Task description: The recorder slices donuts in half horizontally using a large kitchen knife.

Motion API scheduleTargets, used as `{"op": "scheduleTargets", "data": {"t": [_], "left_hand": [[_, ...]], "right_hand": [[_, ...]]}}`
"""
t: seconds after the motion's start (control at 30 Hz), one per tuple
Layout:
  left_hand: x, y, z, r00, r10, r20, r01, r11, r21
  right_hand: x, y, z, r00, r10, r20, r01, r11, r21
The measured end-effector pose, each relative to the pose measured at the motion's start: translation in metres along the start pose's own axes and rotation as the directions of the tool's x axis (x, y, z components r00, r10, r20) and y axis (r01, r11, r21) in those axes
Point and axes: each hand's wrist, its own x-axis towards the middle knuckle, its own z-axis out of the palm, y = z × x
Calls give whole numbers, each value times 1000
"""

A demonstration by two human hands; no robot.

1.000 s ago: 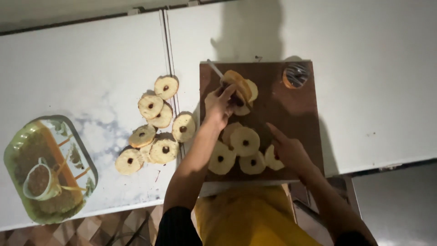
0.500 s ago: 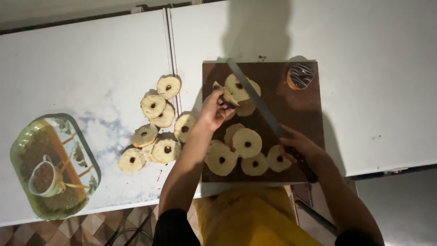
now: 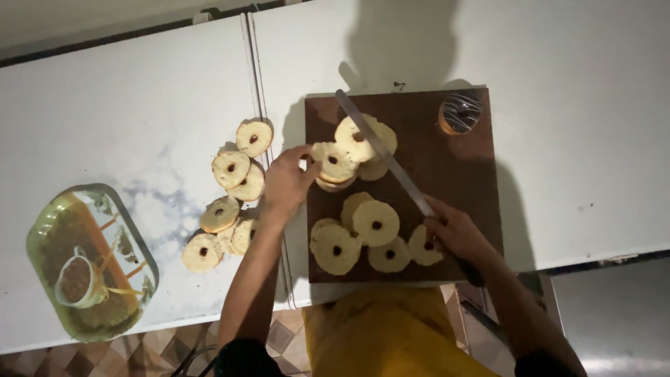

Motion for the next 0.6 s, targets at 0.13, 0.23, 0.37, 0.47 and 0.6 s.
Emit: {"op": "scheduleTargets", "data": {"t": [0.13,0.23,0.37,0.47,0.6], "left_hand": [[9,-9,0,996,-8,83,2,997,72],[21,-2,-5,993,70,93,-77,994,78],[43,44,9,977,212,5,-210,960,183],[69,87,48,905,422,58,-422,872,247],[103,155,129,873,369,321,-460,841,285]], "right_hand": [[5,2,0,994,107,-27,-108,994,-32],[0,2,-3,997,67,-24,-69,994,-87],[-15,7,-14,999,9,33,-14,987,159],[-19,36,-21,995,70,-65,-62,991,120],[-50,21,-40,943,93,-321,-48,988,145]]}}
